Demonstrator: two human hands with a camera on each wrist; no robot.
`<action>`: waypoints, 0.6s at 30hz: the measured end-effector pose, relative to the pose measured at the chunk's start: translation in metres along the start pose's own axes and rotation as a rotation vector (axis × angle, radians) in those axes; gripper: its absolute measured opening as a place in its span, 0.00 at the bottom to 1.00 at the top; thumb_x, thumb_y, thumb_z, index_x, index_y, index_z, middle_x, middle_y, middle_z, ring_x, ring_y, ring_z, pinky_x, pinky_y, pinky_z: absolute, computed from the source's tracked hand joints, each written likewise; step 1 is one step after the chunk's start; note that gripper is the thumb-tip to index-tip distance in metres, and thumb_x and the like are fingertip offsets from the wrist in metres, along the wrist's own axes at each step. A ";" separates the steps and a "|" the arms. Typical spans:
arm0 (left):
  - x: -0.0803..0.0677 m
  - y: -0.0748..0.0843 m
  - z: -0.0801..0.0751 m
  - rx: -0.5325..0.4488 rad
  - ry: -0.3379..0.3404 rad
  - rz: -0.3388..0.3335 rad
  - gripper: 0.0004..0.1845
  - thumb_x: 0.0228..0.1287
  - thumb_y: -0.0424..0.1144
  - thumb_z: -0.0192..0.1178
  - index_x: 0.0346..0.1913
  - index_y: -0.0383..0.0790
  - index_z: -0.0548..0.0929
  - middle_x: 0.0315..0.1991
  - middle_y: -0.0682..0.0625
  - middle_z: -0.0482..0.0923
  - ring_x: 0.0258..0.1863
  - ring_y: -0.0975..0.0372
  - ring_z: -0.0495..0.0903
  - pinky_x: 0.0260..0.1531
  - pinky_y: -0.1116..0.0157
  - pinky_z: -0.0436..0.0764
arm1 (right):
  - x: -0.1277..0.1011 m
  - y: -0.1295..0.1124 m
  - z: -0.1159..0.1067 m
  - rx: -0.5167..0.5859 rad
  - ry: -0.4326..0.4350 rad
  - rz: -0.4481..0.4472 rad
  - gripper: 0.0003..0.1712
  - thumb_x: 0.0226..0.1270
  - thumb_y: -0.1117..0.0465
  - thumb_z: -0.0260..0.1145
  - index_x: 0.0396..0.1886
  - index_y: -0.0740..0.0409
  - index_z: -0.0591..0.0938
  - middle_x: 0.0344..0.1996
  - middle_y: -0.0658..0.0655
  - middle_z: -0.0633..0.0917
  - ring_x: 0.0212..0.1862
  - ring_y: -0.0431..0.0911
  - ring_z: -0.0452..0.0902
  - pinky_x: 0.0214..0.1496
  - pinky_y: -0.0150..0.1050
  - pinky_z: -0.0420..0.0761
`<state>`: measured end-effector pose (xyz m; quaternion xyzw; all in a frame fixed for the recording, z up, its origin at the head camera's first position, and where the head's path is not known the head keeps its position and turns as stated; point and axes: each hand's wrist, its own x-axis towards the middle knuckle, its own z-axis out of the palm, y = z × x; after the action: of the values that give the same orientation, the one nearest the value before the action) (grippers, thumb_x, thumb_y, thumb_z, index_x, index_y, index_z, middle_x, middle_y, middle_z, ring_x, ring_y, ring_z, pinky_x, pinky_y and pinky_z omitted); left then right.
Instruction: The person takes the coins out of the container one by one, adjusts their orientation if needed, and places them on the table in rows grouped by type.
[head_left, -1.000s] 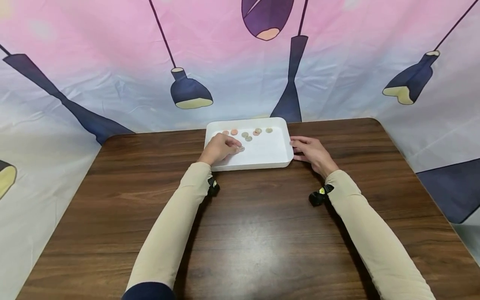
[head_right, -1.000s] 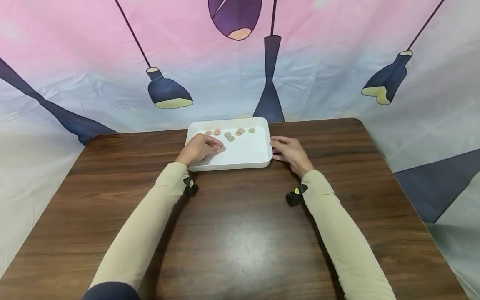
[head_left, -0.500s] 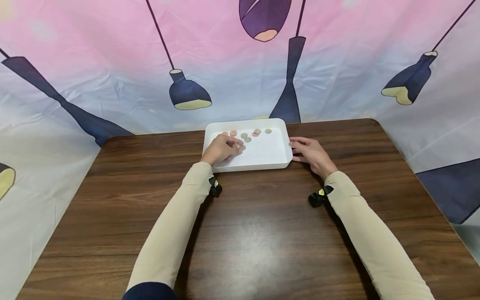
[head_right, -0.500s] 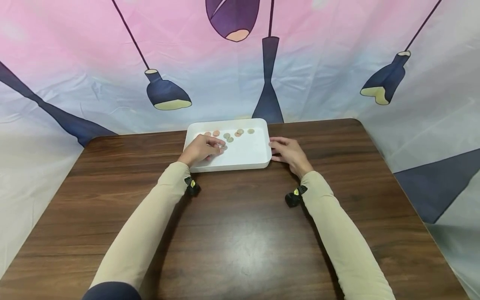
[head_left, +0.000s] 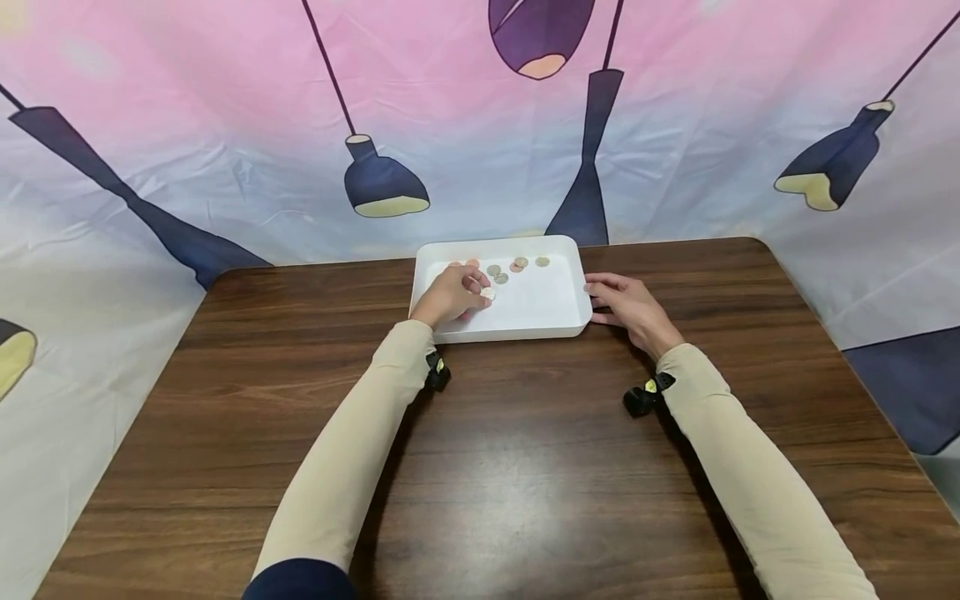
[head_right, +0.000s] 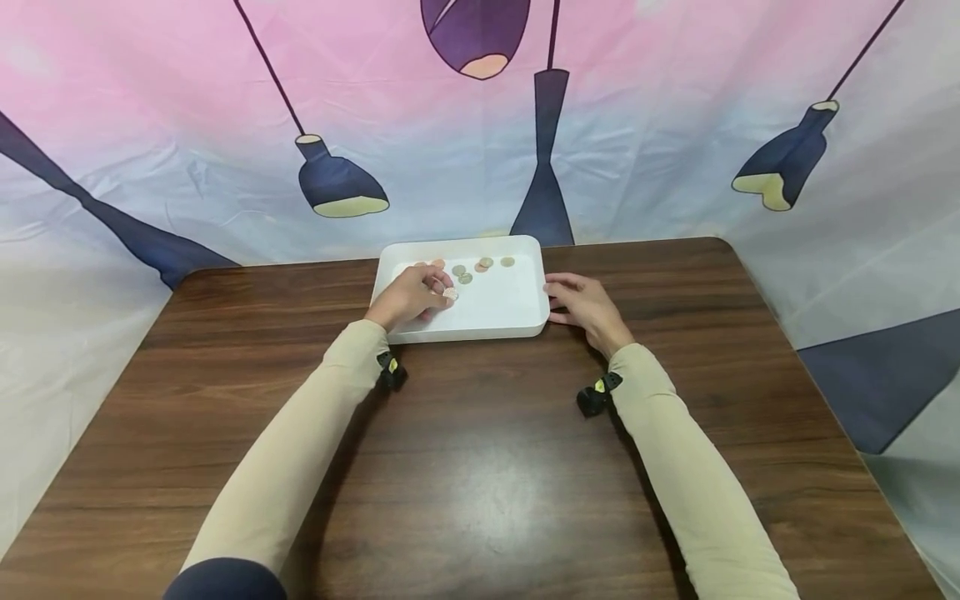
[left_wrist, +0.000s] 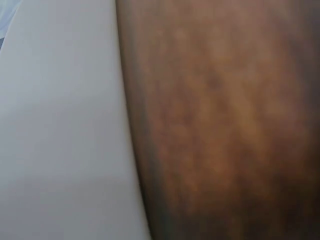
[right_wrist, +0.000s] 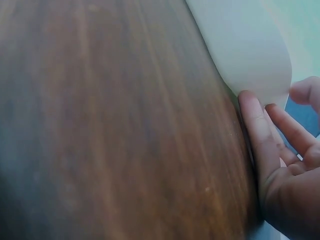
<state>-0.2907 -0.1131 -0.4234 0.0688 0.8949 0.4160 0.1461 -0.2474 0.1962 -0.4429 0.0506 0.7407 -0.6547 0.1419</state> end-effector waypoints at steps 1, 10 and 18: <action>0.000 0.001 0.000 0.004 0.004 0.004 0.10 0.69 0.33 0.71 0.50 0.39 0.83 0.45 0.47 0.74 0.24 0.63 0.71 0.23 0.69 0.76 | 0.000 0.000 0.000 -0.004 0.001 0.002 0.32 0.81 0.52 0.63 0.78 0.58 0.72 0.62 0.61 0.78 0.49 0.41 0.81 0.48 0.30 0.86; -0.004 0.000 -0.003 -0.022 -0.009 0.047 0.24 0.68 0.30 0.71 0.66 0.42 0.81 0.49 0.43 0.78 0.25 0.61 0.75 0.25 0.68 0.79 | 0.000 -0.003 0.000 -0.009 0.000 0.005 0.32 0.81 0.52 0.62 0.79 0.58 0.71 0.63 0.62 0.77 0.49 0.42 0.80 0.49 0.29 0.85; -0.004 -0.004 -0.005 -0.048 -0.067 0.071 0.18 0.74 0.29 0.65 0.64 0.37 0.84 0.46 0.42 0.79 0.25 0.62 0.74 0.25 0.69 0.77 | 0.002 -0.001 -0.001 0.004 0.009 0.008 0.32 0.81 0.52 0.62 0.78 0.59 0.71 0.61 0.62 0.77 0.49 0.42 0.80 0.47 0.29 0.85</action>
<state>-0.2885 -0.1201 -0.4231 0.1109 0.8762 0.4399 0.1625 -0.2493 0.1966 -0.4421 0.0566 0.7399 -0.6553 0.1412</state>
